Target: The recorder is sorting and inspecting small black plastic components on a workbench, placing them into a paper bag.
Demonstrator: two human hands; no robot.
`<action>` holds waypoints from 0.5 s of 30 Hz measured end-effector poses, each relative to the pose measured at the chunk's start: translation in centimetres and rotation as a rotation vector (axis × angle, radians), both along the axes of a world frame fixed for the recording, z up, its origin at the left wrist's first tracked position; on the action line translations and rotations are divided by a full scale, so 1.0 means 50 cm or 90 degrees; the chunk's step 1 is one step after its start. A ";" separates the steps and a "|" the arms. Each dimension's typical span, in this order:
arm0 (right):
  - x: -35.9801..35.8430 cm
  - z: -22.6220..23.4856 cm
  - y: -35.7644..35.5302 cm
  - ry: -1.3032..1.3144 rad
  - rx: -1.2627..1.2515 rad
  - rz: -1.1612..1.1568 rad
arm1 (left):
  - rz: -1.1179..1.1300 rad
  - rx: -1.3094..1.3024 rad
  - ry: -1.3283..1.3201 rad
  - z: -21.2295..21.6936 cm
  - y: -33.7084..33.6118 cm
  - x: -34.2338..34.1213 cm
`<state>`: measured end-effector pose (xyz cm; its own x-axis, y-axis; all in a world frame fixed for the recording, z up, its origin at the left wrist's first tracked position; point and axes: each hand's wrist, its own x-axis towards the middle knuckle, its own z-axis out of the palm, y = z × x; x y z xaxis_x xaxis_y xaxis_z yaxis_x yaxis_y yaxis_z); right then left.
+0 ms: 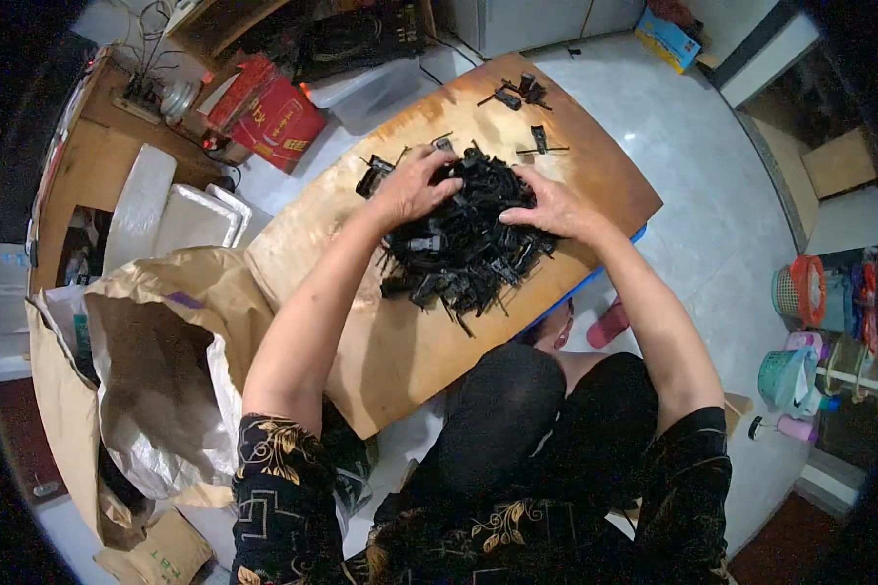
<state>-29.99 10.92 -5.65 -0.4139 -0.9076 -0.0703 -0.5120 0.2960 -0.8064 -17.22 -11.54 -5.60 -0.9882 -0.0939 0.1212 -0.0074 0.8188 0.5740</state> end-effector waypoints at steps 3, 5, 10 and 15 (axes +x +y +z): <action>0.042 0.030 -0.005 0.093 0.078 0.004 | 0.058 0.033 -0.017 0.007 0.012 0.061; 0.050 0.051 0.008 0.171 0.086 -0.016 | 0.087 0.027 -0.006 0.006 0.027 0.078; 0.138 0.197 0.034 0.415 0.182 -0.160 | 0.076 -0.021 0.021 0.046 0.031 0.102; 0.259 0.263 0.049 0.413 0.046 -0.179 | 0.155 -0.038 -0.055 0.067 -0.007 0.030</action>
